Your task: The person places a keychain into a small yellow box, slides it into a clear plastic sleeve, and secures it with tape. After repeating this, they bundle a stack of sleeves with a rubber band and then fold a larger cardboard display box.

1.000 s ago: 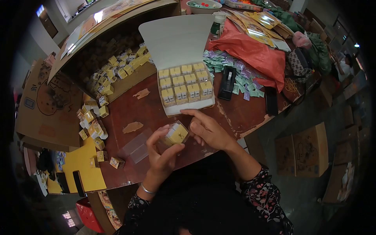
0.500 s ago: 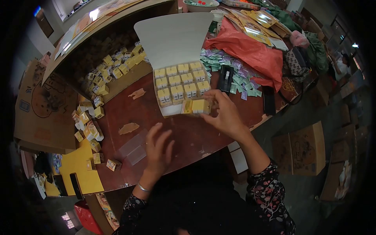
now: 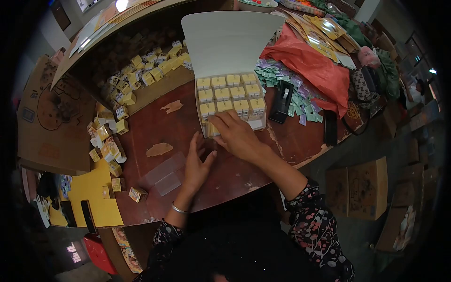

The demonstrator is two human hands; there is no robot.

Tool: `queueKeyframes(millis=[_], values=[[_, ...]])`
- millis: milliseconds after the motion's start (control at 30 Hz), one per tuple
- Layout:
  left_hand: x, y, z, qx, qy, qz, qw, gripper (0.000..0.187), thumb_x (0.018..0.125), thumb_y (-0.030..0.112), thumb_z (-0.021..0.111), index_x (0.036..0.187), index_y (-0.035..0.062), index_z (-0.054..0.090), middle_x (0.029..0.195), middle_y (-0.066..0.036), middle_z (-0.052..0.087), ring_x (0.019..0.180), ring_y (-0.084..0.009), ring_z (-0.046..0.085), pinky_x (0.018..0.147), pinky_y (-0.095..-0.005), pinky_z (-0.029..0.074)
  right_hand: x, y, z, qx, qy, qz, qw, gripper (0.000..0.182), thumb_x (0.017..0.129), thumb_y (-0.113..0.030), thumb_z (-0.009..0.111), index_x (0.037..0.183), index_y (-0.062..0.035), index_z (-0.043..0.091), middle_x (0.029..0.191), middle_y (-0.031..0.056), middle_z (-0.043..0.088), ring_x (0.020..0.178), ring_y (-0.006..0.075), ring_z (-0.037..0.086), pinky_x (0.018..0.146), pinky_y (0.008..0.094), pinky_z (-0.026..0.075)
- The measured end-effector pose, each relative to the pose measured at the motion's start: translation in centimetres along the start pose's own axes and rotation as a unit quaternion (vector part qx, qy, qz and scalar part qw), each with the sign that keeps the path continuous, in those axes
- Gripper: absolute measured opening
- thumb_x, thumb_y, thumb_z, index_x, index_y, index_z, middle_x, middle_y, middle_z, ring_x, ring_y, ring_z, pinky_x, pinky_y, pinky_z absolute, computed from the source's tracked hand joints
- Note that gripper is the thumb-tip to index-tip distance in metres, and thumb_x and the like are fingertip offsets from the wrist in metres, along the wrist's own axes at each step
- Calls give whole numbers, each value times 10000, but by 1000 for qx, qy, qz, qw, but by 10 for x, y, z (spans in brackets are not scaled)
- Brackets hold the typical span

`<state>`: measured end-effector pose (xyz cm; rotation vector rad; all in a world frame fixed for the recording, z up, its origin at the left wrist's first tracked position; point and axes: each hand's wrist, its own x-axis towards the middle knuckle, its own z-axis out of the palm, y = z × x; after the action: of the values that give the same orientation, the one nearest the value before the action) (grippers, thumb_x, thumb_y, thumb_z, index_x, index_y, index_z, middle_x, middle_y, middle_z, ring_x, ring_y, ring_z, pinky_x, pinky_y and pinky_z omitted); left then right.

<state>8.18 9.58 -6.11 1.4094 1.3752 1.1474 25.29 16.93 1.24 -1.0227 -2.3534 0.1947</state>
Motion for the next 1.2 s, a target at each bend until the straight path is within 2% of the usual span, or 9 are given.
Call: queueKeyframes(millis=[400,533,667,767,867,967,1067,1167,1200], values=[[-1,20,1,-47,-22,-37,998,836,922,100,720,1584,31,216,1520,-275,431,1404,-348,471,1146,-436,415,-2,15,30,3,76,-56,996,287,730,-55,841,993,-49,727,1108,50,663,1029,284,637,799,376,561],[-21,24,-23,119,2,74,990,797,907,111,737,1561,32,288,1502,-261,458,1373,-416,484,1109,-429,442,5,-3,8,-8,53,-34,998,348,745,-39,819,1079,-56,724,1120,80,649,1043,308,628,833,405,544],[-58,33,-102,262,110,117,952,588,831,113,794,1364,27,560,1370,-195,578,1246,-389,565,1038,-414,478,-6,-30,-18,44,125,1,991,293,803,0,780,1089,-23,721,1090,123,673,992,329,645,836,405,535],[-68,37,-149,372,71,10,926,639,722,156,871,1284,23,595,1257,-175,596,1195,-399,565,981,-461,505,-21,-49,-11,139,73,45,987,243,828,23,750,1066,-15,724,1013,133,696,941,327,673,824,394,545],[-57,11,-158,471,-24,-100,876,737,642,232,920,1264,19,587,1232,-187,600,1156,-433,588,972,-466,519,-20,-60,16,178,23,-29,983,251,832,7,754,1076,-45,725,1028,119,694,919,293,690,775,370,567],[-44,-5,-159,498,-34,-111,859,775,576,284,945,1204,15,578,1262,-200,570,1166,-464,577,953,-489,535,-21,-76,30,203,-14,-26,979,236,854,-6,742,1086,-43,722,1032,121,692,933,286,698,781,365,570],[-43,-21,-161,511,11,-19,859,675,623,265,929,1136,8,573,1154,-199,636,1077,-431,637,894,-516,546,-24,-83,42,268,-25,50,962,236,891,-6,700,1126,-24,702,1057,140,696,927,265,714,779,346,572],[-36,-15,-158,416,-48,-146,896,540,706,203,886,1105,19,573,990,-173,696,947,-384,689,859,-488,552,-26,-84,55,365,-92,152,914,278,935,-9,647,1213,3,653,1084,157,702,916,231,726,768,327,576],[-38,-8,-156,364,-22,-118,923,481,738,160,856,1105,20,579,950,-163,700,908,-370,694,839,-471,552,-25,-87,57,381,-95,170,904,294,943,-8,634,1236,11,633,1093,160,702,908,222,725,765,320,577]])
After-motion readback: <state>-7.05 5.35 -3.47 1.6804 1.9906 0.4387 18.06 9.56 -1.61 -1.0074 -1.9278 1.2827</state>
